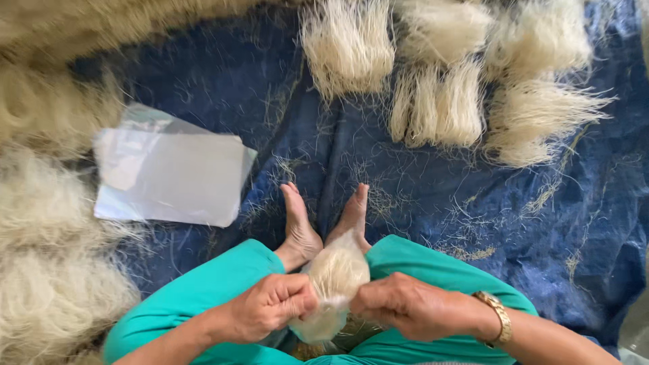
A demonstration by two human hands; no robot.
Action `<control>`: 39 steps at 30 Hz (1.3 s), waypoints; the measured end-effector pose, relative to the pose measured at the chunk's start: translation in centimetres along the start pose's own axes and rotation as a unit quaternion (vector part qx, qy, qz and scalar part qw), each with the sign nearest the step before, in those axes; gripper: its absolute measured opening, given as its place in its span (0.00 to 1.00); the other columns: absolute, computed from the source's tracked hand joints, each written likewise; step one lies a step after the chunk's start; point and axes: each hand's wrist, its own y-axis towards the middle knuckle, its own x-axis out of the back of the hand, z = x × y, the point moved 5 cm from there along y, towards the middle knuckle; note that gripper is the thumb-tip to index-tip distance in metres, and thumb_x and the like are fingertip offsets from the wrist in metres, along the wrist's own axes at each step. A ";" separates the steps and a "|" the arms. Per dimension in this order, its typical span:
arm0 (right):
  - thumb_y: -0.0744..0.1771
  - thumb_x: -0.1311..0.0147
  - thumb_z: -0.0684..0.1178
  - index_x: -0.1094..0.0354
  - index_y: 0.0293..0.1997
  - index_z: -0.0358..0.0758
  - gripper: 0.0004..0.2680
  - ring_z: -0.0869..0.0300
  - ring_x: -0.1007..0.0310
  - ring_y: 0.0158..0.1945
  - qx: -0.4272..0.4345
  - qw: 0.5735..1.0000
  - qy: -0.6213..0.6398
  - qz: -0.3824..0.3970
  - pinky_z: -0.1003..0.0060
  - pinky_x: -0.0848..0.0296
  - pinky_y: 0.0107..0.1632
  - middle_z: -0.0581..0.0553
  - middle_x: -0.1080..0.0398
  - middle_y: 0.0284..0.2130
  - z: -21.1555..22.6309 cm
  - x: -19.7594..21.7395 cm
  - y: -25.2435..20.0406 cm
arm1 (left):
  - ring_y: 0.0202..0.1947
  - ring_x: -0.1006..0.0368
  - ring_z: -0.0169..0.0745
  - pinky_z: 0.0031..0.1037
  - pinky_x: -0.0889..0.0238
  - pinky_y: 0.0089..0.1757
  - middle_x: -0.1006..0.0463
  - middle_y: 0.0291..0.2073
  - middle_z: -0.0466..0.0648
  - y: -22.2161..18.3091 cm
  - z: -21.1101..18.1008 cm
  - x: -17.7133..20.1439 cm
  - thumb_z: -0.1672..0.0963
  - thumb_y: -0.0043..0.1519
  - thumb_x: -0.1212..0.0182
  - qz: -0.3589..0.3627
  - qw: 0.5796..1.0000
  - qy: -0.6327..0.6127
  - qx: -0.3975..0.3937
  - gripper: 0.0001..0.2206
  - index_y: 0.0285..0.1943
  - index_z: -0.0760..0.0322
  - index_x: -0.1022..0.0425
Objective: The person places bundles of rice noodles into plastic bags by hand.
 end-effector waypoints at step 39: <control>0.64 0.39 0.35 0.25 0.46 0.31 0.08 0.65 0.29 0.20 -0.016 0.768 -0.050 -0.639 0.69 0.30 0.22 0.43 0.32 0.26 -21.9 9.2 1.6 | 0.52 0.29 0.54 0.40 0.33 0.53 0.25 0.55 0.50 17.1 3.6 8.9 0.49 0.60 0.32 -0.469 0.801 0.279 -0.248 0.14 0.46 0.59 0.17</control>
